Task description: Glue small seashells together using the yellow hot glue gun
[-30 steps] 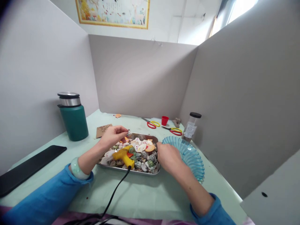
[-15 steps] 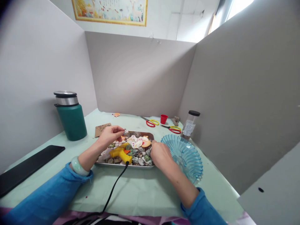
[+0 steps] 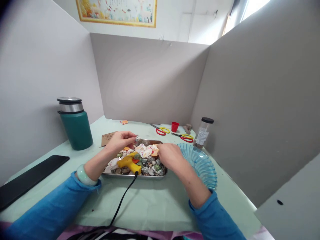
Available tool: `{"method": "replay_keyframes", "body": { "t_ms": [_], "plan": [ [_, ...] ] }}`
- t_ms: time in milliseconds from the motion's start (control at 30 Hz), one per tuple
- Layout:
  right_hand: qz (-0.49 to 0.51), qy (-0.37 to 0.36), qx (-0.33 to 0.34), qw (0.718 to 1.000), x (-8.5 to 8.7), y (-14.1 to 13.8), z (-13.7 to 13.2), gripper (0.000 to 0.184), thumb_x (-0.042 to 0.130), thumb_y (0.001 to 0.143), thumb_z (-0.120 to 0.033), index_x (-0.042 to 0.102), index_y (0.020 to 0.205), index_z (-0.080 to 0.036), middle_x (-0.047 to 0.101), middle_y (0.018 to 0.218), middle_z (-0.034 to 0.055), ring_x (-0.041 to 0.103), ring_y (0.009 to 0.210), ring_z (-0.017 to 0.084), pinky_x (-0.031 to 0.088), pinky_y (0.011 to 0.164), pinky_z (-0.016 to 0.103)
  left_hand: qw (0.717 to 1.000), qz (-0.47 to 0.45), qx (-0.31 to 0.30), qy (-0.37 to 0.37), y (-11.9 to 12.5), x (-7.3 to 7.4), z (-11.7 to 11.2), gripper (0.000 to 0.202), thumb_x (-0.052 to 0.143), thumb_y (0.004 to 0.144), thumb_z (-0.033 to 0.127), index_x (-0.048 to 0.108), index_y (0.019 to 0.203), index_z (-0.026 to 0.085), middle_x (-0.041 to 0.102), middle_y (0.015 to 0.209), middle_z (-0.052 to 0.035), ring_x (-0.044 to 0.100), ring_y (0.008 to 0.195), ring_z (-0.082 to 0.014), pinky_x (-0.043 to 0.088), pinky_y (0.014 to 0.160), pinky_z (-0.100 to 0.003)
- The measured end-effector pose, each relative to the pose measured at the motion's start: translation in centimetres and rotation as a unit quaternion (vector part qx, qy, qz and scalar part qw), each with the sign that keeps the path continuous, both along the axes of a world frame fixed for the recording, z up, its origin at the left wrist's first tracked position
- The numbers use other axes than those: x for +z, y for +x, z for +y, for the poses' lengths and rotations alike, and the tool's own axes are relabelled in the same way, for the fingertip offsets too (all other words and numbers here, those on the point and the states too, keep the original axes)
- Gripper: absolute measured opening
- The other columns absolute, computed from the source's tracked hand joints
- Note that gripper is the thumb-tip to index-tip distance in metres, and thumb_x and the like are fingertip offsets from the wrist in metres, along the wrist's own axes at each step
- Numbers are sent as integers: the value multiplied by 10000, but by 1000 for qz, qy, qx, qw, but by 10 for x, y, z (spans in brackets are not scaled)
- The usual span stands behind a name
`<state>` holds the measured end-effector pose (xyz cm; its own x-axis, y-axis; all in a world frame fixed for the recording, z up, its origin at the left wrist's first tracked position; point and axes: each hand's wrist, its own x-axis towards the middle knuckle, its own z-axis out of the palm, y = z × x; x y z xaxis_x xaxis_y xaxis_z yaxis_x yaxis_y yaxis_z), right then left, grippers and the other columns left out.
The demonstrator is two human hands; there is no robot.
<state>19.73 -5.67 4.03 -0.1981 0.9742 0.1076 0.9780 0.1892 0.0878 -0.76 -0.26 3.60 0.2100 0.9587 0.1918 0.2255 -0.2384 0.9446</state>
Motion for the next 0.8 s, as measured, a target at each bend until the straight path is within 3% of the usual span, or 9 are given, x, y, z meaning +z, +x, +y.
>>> {"method": "replay_keyframes", "body": {
  "t_ms": [167,367,533,667,800],
  "plan": [
    [-37,-42,-28,998,-11,-24,3,227,486,805,-112,695,892,-134,694,902,161,647,874,238,425,694,273,999,-34,-23,-10,4,-1,0,143,635,688,226,610,788,126,624,579,-6,572,481,-97,458,508,-211],
    [34,-40,-10,999,-25,-41,7,278,488,785,-106,652,1005,-151,642,1038,155,628,919,233,441,715,276,1000,-17,9,-2,-2,-11,7,169,650,662,241,607,781,130,641,604,-18,585,488,-109,444,479,-206],
    [128,-54,67,988,-35,-60,22,366,519,740,-73,614,1085,-145,608,1143,143,597,973,208,420,768,245,998,-45,44,3,-8,-10,8,161,651,643,234,601,755,129,624,581,-2,571,471,-104,458,490,-216],
    [161,-61,144,975,-24,-54,31,296,456,813,-137,642,1038,-180,665,1067,84,603,931,182,409,738,228,998,-48,44,8,-10,-11,8,148,650,636,220,599,740,129,620,573,5,568,464,-103,447,485,-213],
    [120,11,34,992,0,-22,23,330,373,883,-241,667,1033,-223,690,1020,67,609,931,197,401,730,257,999,-29,40,19,-8,-13,7,134,629,671,233,604,757,135,627,573,1,564,463,-97,433,486,-205]
  ]
}}
